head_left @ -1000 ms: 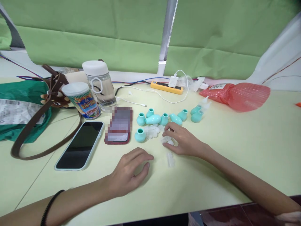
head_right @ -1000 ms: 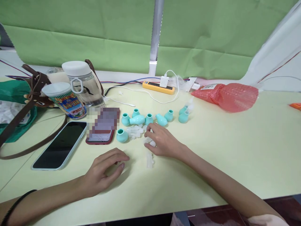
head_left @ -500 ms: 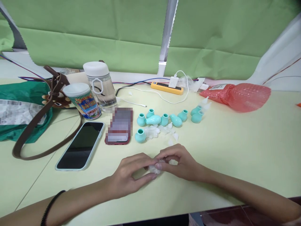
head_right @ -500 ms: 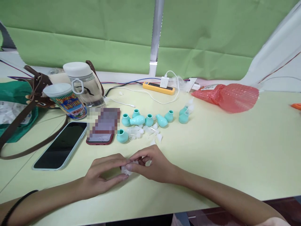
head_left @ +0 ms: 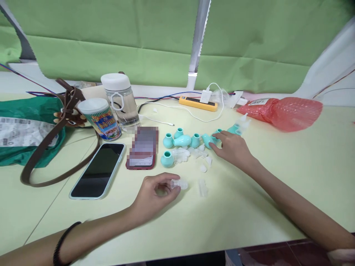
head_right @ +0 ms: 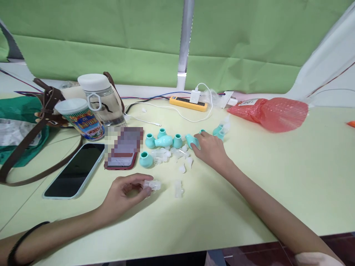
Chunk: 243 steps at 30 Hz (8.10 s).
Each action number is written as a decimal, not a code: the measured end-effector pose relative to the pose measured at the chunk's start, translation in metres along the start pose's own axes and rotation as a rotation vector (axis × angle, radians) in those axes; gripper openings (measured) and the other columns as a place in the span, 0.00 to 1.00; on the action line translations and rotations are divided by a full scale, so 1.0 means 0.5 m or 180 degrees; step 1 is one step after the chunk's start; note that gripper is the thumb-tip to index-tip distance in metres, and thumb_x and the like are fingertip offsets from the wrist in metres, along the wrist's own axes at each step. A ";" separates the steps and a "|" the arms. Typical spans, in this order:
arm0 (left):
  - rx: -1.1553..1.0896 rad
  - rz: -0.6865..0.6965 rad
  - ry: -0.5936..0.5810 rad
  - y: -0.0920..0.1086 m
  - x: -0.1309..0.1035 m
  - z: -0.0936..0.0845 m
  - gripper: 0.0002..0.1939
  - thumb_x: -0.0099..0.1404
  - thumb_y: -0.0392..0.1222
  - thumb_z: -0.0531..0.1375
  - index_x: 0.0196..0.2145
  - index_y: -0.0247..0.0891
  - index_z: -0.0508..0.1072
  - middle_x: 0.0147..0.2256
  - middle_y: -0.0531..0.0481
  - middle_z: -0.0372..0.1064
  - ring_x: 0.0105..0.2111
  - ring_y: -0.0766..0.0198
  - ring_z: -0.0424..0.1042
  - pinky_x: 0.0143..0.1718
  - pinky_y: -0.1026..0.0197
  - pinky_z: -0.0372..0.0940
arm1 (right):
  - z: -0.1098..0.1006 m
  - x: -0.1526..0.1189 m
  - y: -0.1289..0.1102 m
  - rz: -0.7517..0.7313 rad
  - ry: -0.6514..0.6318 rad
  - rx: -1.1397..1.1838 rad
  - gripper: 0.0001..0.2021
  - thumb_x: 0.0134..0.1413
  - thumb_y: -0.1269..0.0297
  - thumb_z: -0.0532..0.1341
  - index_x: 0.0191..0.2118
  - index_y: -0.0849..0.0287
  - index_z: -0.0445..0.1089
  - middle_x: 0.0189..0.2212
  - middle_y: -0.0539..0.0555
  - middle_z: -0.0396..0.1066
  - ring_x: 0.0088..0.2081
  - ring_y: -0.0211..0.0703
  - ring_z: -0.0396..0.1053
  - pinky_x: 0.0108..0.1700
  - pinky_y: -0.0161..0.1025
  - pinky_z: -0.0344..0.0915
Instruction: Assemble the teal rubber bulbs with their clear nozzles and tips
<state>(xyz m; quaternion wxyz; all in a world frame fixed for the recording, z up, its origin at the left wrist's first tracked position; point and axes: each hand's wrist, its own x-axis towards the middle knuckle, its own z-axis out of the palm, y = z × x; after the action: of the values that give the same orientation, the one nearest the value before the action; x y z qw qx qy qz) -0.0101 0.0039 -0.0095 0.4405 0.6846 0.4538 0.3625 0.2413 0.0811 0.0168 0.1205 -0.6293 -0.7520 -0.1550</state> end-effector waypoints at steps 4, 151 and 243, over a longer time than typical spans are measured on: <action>-0.0095 -0.0017 -0.0027 -0.004 0.000 -0.002 0.07 0.51 0.36 0.59 0.31 0.34 0.71 0.22 0.52 0.66 0.22 0.68 0.65 0.24 0.67 0.62 | 0.009 -0.003 -0.010 0.0051 -0.0277 -0.0072 0.15 0.49 0.56 0.52 0.38 0.59 0.67 0.28 0.53 0.69 0.30 0.44 0.67 0.25 0.34 0.55; -0.1342 -0.0506 -0.0108 0.002 -0.002 0.000 0.13 0.50 0.38 0.62 0.36 0.34 0.73 0.29 0.48 0.72 0.25 0.66 0.68 0.29 0.64 0.66 | -0.067 -0.082 -0.170 -0.0580 -0.0957 0.4241 0.08 0.41 0.62 0.62 0.25 0.63 0.73 0.13 0.48 0.64 0.14 0.28 0.57 0.16 0.27 0.55; -0.0574 0.1086 -0.0068 0.019 -0.022 -0.007 0.14 0.54 0.32 0.60 0.39 0.41 0.72 0.28 0.49 0.68 0.27 0.66 0.66 0.26 0.65 0.63 | -0.076 -0.063 -0.168 -0.0158 -0.2941 0.4954 0.09 0.35 0.65 0.65 0.24 0.66 0.69 0.15 0.46 0.63 0.17 0.27 0.57 0.19 0.27 0.54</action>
<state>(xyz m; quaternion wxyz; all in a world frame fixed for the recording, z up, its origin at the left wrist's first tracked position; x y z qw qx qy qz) -0.0138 -0.0074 -0.0007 0.4370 0.7131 0.2921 0.4639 0.1639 0.0245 0.0331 0.1947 -0.3531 -0.6310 0.6628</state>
